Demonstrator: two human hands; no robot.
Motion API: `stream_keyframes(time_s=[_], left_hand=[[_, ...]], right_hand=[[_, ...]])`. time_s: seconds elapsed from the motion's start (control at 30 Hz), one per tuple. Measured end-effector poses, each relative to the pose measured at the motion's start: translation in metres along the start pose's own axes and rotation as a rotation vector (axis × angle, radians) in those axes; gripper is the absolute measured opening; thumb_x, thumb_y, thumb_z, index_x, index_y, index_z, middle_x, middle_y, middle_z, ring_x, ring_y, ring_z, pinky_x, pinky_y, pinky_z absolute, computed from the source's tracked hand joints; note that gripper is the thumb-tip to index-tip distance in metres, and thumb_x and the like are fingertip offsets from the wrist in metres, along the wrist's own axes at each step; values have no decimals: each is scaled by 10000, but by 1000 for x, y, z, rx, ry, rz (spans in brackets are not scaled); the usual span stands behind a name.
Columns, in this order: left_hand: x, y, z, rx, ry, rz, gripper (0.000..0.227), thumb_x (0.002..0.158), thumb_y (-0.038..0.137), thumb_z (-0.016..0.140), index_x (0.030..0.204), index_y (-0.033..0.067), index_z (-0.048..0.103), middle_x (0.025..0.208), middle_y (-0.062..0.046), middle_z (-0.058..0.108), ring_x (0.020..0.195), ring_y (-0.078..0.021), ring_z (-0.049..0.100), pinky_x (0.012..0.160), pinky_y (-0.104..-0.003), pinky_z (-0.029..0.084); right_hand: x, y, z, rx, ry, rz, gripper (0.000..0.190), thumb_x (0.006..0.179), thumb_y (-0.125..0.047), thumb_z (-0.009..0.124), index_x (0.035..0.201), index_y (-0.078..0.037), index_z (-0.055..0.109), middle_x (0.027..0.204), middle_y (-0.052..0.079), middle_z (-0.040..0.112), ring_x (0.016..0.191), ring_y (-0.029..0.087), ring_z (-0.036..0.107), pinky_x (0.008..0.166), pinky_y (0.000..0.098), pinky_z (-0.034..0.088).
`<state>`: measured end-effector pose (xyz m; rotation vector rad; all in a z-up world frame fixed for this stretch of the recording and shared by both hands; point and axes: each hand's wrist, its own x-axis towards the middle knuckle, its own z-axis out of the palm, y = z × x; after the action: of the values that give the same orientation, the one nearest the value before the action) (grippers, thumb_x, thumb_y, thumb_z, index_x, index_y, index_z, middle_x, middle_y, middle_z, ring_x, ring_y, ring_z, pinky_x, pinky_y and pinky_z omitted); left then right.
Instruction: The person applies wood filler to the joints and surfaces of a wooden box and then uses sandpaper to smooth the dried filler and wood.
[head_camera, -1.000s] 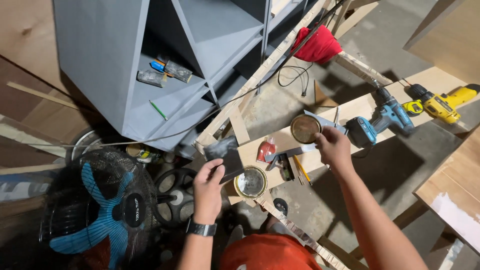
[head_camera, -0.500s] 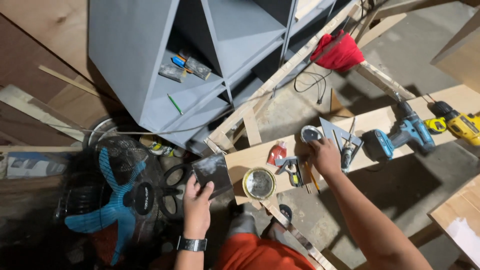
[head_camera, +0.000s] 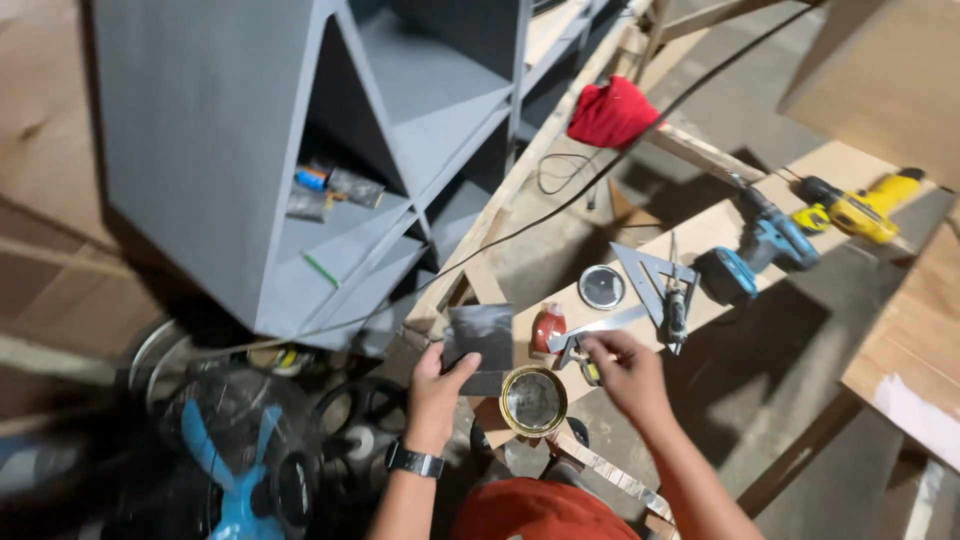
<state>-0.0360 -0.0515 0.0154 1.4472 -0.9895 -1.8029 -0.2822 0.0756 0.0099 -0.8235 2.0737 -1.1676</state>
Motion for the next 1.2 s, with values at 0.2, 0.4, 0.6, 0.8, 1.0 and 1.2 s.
stream_keyframes(time_s=[0.2,0.4,0.6,0.8,1.0,1.2], left_hand=[[-12,50,43,260,-395,119,460,842,213,875,1265,51,790,1172,-95,864,1044,-208,796,937,-353,651],[-21,14,97,387,-535,267,475,867,346,945,1221,77,777,983,-80,822,952,-143,691,916,-439,627],[-42,-3,117,556,-693,545,507,1074,449,741,794,167,427,756,53,301,721,-123,337,653,-337,342],[-61,-37,148,552,-842,407,344,1013,184,690,783,172,433,775,67,345,752,-114,344,695,-341,358],[-87,-76,180,475,-916,221,456,879,12,717,1305,171,754,932,35,715,837,-77,639,832,-226,535],[-108,-92,195,476,-770,201,125,997,168,736,1111,150,783,690,55,437,617,-87,391,584,-291,355]], right_hand=[[-42,-58,13,542,85,184,630,922,-73,802,1524,-10,624,1015,103,721,880,193,651,738,333,585],[-55,11,-14,679,474,133,270,862,-26,892,1107,-16,780,793,65,653,648,199,685,632,362,647],[-107,35,-97,787,834,264,203,1078,-235,673,1256,-154,616,1034,43,540,737,110,504,600,374,631],[-174,102,-117,1005,800,302,509,887,30,671,1339,-200,630,1186,22,689,940,201,644,587,311,532],[-215,112,-130,910,619,285,427,892,37,724,1318,21,699,1033,147,721,806,255,650,571,378,532],[-220,92,-158,732,539,385,311,918,-23,780,1213,77,794,937,166,691,761,269,611,579,390,470]])
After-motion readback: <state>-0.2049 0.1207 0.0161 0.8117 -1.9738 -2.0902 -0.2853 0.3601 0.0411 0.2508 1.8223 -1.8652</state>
